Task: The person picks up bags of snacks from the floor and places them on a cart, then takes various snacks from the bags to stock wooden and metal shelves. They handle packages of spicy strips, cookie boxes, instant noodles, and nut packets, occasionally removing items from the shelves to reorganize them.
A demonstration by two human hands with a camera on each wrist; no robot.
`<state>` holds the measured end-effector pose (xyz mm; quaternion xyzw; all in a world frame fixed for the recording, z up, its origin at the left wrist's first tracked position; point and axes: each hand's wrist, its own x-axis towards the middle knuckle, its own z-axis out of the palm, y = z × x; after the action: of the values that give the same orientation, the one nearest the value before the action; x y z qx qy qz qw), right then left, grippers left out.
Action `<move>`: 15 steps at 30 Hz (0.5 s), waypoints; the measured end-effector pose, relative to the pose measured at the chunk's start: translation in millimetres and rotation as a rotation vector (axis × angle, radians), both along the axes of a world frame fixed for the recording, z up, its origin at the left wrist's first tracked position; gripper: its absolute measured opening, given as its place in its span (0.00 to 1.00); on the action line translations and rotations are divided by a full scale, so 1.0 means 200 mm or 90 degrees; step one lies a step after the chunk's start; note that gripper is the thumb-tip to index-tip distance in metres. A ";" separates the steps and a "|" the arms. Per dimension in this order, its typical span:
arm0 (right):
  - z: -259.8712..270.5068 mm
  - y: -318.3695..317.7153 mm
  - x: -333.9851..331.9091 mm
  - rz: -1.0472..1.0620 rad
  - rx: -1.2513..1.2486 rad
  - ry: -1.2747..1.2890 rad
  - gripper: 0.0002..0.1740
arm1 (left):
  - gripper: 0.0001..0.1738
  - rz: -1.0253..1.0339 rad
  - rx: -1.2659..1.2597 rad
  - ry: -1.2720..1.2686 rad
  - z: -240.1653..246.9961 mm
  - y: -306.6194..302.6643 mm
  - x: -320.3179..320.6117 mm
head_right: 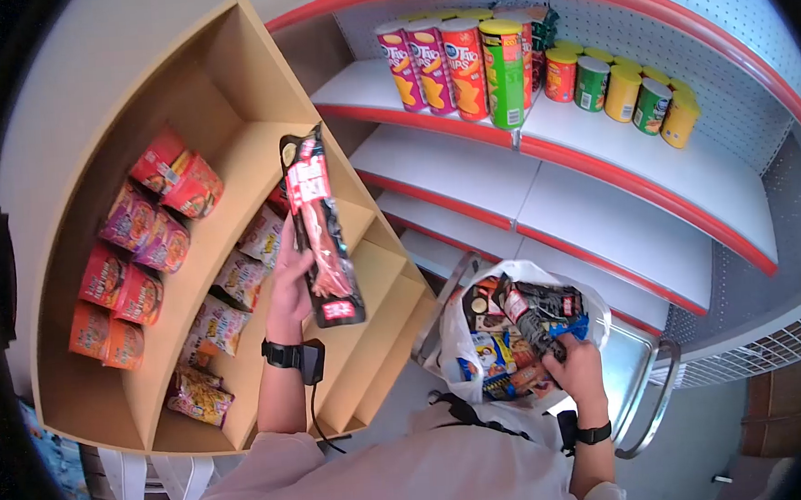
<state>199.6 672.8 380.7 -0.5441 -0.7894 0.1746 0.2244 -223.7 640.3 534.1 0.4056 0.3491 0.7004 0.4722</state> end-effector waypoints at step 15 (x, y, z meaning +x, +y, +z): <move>0.26 -0.11 0.31 0.126 -0.332 0.762 0.33 | 0.46 -0.413 -0.189 -0.025 -0.21 -0.13 0.25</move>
<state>261.5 651.1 432.4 -0.3145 -0.5064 0.6522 0.4683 -173.2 614.5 491.7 0.4086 0.2912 0.4630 0.7306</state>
